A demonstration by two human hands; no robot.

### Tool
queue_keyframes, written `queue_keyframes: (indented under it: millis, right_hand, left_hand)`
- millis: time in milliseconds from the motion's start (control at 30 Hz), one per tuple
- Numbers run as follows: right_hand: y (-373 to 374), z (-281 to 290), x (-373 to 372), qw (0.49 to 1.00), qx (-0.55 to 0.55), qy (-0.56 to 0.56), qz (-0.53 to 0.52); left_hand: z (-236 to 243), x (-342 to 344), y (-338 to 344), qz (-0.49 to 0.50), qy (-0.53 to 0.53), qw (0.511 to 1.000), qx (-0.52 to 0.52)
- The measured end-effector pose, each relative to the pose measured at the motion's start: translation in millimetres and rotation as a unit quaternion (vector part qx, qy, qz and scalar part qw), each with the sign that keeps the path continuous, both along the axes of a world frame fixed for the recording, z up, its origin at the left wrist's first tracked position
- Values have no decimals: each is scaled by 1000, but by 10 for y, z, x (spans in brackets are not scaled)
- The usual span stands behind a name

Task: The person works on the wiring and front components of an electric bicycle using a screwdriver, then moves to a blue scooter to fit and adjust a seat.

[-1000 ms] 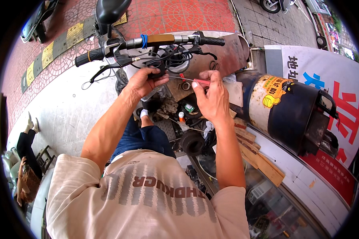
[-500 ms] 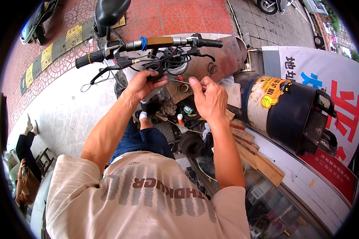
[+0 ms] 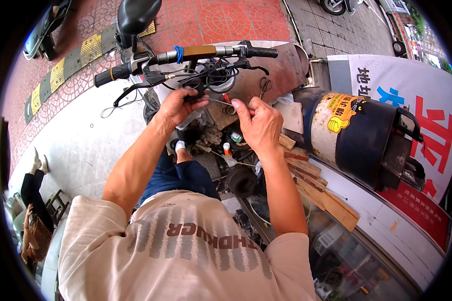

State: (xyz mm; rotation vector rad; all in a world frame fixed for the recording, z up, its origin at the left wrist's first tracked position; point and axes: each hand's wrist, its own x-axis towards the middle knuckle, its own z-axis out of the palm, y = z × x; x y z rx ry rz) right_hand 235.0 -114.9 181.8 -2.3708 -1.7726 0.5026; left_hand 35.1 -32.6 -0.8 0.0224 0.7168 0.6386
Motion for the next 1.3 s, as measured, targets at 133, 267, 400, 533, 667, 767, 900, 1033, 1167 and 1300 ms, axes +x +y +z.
queue_keyframes:
  millis: [133, 267, 400, 533, 667, 767, 900, 1033, 1167, 1300]
  right_hand:
    - [-40, -116, 40, 972, 191, 130, 43]
    - [-52, -88, -15, 988, 151, 30, 29]
    - [-40, -66, -33, 992, 98, 81, 10]
    - [-64, -105, -13, 985, 143, 85, 38]
    - [-57, 4, -13, 999, -39, -4, 0]
    - [-20, -189, -45, 977, 189, 94, 34]
    - [-103, -134, -68, 989, 132, 60, 18]
    - [-76, -117, -10, 993, 91, 64, 27]
    - [-114, -239, -28, 972, 209, 89, 64]
    - [-79, -58, -3, 998, -67, -2, 5]
  left_hand:
    - [47, 20, 0, -12, 3, 1000, 12]
    - [-38, -4, 3, -18, 24, 999, 21]
    - [24, -71, 9, -22, 35, 999, 26]
    - [67, 4, -3, -16, 27, 999, 27]
    - [75, -29, 3, -11, 29, 999, 35]
    - [47, -30, 9, -14, 31, 999, 41]
    - [37, -25, 9, -8, 34, 998, 44]
    - [32, -20, 5, -1, 42, 998, 40]
    - [75, 5, 16, -6, 48, 998, 44]
    - [107, -20, 15, 3, 51, 998, 48]
